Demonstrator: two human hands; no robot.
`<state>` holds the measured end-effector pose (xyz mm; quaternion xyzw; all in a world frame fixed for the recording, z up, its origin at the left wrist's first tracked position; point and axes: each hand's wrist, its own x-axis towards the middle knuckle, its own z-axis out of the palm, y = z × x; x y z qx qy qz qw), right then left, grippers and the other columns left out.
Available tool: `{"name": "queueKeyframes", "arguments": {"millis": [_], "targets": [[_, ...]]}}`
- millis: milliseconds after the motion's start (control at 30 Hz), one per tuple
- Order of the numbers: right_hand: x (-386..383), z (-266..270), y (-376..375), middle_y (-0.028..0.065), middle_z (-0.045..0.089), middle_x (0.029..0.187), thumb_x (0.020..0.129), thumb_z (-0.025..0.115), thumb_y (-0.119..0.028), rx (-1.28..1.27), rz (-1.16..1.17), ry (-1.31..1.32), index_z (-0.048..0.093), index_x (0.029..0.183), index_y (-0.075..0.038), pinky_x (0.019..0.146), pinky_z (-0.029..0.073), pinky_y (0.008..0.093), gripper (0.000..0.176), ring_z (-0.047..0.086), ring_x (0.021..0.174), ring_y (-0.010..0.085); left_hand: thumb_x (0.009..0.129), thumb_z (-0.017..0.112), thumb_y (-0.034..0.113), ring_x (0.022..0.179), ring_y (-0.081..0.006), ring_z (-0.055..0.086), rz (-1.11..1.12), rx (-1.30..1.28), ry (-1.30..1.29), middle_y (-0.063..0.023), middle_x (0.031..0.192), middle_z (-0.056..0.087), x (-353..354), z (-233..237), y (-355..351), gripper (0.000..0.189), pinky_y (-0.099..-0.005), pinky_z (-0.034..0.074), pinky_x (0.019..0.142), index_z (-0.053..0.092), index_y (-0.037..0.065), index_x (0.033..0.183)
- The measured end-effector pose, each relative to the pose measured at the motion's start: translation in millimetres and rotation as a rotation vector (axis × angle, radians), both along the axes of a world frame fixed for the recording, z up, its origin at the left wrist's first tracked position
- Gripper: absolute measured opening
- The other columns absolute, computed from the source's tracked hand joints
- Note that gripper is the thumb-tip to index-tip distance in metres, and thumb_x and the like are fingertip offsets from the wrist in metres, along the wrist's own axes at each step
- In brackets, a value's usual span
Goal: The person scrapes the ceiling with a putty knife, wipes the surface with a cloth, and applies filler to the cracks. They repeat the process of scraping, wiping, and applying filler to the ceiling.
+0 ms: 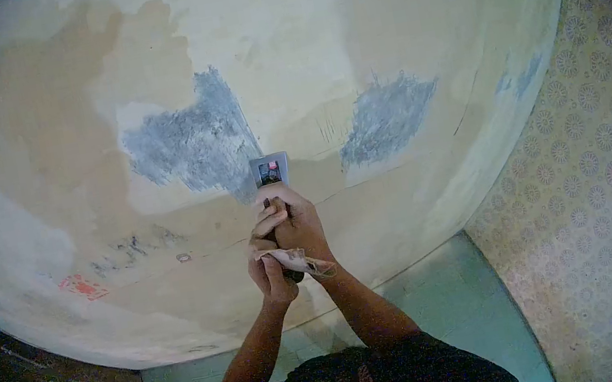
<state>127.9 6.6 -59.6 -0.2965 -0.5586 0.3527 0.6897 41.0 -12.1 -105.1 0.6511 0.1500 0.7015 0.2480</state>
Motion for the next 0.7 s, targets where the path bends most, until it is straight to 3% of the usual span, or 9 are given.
{"name": "queueKeyframes", "arguments": {"millis": [100,233,300,333,367,433,500,567,700], "targets": [[1.1,-8.7,-2.5,-0.0021,0.054,0.089,0.093,0.055,0.002,-0.032,-0.073,-0.113,0.061,0.102,-0.007,0.068,0.041,0.0222,0.014,0.047,0.079,0.0062,0.107,0.038,0.028,0.129,-0.0397,0.051,-0.027,0.047,-0.021,-0.0289,0.13,0.06,3.4,-8.3,0.7,0.033,-0.0494,0.036,0.11,0.05,0.0,0.095],[2.7,-3.6,-6.0,-0.0029,0.053,0.089,0.092,0.06,-0.003,-0.082,-0.005,-0.003,0.06,0.106,-0.007,0.068,0.042,0.0223,0.014,0.046,0.078,0.0064,0.108,0.036,0.028,0.132,-0.0393,0.049,-0.04,0.017,-0.066,-0.0284,0.13,0.06,6.5,-17.0,-1.8,0.033,-0.0494,0.033,0.112,0.049,0.0,0.097],[7.9,2.5,-6.1,-0.0031,0.053,0.088,0.093,0.059,-0.003,-0.074,0.053,-0.047,0.06,0.106,-0.006,0.069,0.043,0.0227,0.014,0.047,0.079,0.0065,0.109,0.036,0.03,0.132,-0.0401,0.049,-0.042,-0.188,-0.071,-0.0284,0.129,0.06,6.8,-28.1,-2.0,0.035,-0.05,0.032,0.113,0.049,0.0,0.095],[2.5,-2.8,-3.6,-0.0028,0.052,0.089,0.092,0.063,-0.006,-0.094,-0.056,-0.092,0.06,0.107,-0.005,0.07,0.044,0.023,0.014,0.049,0.08,0.0069,0.109,0.036,0.029,0.131,-0.0401,0.05,-0.01,-0.013,-0.082,-0.0282,0.129,0.06,9.5,-12.5,-1.8,0.035,-0.0496,0.033,0.113,0.049,0.0,0.094],[1.6,-6.6,-5.4,-0.0028,0.052,0.089,0.092,0.063,-0.006,-0.088,-0.059,-0.093,0.06,0.107,-0.005,0.07,0.044,0.023,0.014,0.049,0.08,0.0069,0.109,0.036,0.029,0.131,-0.0401,0.05,-0.013,-0.007,-0.083,-0.0282,0.129,0.06,11.1,-18.5,-1.3,0.035,-0.0496,0.033,0.113,0.049,0.0,0.094],[0.7,-5.1,-8.3,-0.0028,0.053,0.088,0.095,0.061,-0.006,-0.265,0.066,0.082,0.06,0.107,-0.006,0.07,0.044,0.0233,0.012,0.049,0.08,0.0071,0.108,0.035,0.028,0.132,-0.0394,0.049,-0.046,-0.073,-0.162,-0.0279,0.13,0.06,13.4,-36.3,0.2,0.035,-0.0491,0.033,0.113,0.051,-0.001,0.096],[3.1,-5.5,-1.2,-0.0021,0.055,0.09,0.101,0.055,-0.007,-0.147,-0.03,-0.016,0.061,0.106,-0.005,0.071,0.045,0.0235,0.008,0.05,0.08,0.0068,0.108,0.035,0.027,0.132,-0.039,0.049,-0.059,-0.108,-0.155,-0.028,0.131,0.059,7.7,-47.8,3.9,0.035,-0.0494,0.033,0.114,0.051,-0.002,0.099],[5.0,12.3,-10.0,-0.0015,0.057,0.093,0.105,0.048,-0.007,-0.062,0.029,-0.021,0.061,0.106,-0.005,0.074,0.046,0.0237,0.014,0.05,0.08,0.0063,0.11,0.034,0.039,0.134,-0.0357,0.049,-0.068,-0.387,-0.198,-0.0231,0.131,0.06,-1.3,-60.9,7.3,0.046,-0.0487,0.029,0.117,0.055,-0.002,0.105],[3.3,-22.7,2.0,-0.001,0.057,0.095,0.105,0.049,-0.008,-0.228,-0.047,-0.067,0.062,0.107,-0.006,0.076,0.046,0.0246,0.013,0.049,0.081,0.0064,0.108,0.035,0.026,0.131,-0.0374,0.05,0.006,-0.083,-0.119,-0.0262,0.127,0.06,13.2,-23.3,-2.8,0.034,-0.0481,0.034,0.113,0.052,-0.002,0.099]]}}
